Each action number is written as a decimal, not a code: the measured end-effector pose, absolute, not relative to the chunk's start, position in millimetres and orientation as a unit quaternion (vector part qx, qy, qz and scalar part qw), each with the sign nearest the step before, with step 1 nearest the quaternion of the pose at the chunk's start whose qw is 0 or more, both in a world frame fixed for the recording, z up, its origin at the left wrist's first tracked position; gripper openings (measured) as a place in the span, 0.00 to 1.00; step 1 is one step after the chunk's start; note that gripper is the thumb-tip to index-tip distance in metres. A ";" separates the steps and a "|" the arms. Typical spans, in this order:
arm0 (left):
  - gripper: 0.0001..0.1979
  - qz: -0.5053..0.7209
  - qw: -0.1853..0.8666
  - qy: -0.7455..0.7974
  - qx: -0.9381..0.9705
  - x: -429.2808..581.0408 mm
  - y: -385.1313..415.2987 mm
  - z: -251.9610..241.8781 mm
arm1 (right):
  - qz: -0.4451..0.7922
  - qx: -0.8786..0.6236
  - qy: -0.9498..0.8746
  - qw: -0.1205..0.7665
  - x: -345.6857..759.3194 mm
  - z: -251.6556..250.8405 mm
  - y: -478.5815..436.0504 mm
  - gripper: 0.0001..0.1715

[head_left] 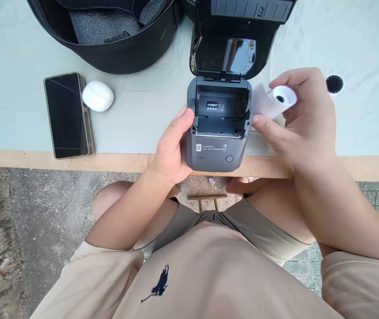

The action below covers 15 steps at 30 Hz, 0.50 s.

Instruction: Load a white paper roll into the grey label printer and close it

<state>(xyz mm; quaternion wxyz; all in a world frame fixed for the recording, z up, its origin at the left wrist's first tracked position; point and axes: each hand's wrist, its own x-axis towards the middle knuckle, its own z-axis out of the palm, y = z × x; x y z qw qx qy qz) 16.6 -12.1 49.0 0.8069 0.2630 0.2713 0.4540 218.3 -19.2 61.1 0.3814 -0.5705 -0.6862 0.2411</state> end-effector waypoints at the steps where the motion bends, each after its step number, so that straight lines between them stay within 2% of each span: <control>1: 0.14 0.451 0.806 0.275 0.265 16.6 -12.1 50.0 | 0.235 -0.583 -0.686 0.366 217.8 61.8 -20.0 0.24; 5: 0.15 0.444 0.797 0.303 0.274 17.1 -12.9 52.7 | 0.205 -0.629 -0.697 0.277 215.3 61.8 -20.9 0.29; 11: 0.15 0.441 0.795 0.311 0.277 16.9 -13.4 51.9 | 0.189 -0.647 -0.702 0.229 212.4 60.2 -17.7 0.31; 13: 0.15 0.444 0.804 0.287 0.273 16.1 -13.1 50.8 | 0.198 -0.636 -0.707 0.238 213.7 64.3 -20.5 0.33; 15: 0.14 0.454 0.809 0.262 0.264 15.7 -12.9 49.7 | 0.198 -0.610 -0.707 0.299 220.0 70.9 -25.4 0.35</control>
